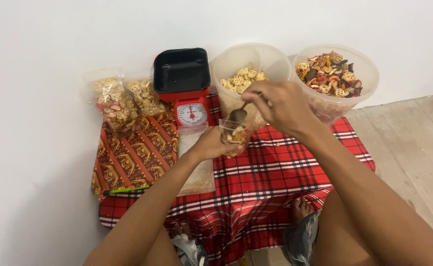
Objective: The person is packaging snacks by using a spoon to transfer them from large plastic containers into a small plastic bag, which is then placed near a scale.
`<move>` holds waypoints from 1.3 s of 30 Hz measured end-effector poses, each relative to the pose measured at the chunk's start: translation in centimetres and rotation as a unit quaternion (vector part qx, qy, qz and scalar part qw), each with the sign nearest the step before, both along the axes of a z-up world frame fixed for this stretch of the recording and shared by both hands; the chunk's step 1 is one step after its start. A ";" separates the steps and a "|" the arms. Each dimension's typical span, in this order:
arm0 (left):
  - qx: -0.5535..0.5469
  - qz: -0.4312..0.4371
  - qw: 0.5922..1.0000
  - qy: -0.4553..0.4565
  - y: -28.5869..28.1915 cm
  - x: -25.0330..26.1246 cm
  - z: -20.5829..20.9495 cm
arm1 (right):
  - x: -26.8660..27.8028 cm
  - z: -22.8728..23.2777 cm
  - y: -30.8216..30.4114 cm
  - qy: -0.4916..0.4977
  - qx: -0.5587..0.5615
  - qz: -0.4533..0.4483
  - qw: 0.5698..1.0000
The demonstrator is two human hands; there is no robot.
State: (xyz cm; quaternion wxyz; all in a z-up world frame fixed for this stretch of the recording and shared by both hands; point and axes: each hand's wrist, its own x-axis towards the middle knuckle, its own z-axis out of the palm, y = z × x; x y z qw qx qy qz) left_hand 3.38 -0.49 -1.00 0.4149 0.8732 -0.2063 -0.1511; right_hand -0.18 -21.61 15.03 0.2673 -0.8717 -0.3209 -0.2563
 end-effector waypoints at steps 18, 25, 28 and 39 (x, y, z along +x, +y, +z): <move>-0.087 -0.017 0.996 0.006 -0.3 0.7 -1.2 | -0.2 -0.4 -1.3 0.048 0.030 0.020 0.998; -0.074 -0.023 0.997 -0.002 -0.3 -0.6 2.1 | -1.0 -0.4 -1.0 0.071 0.014 0.042 0.997; -0.085 -0.025 0.996 0.006 -0.1 -0.9 1.6 | -0.9 -0.2 -1.2 0.068 0.011 0.039 0.997; -0.108 -0.008 0.991 0.072 -0.4 -0.5 2.3 | -1.3 1.0 -4.8 0.083 0.221 0.015 0.972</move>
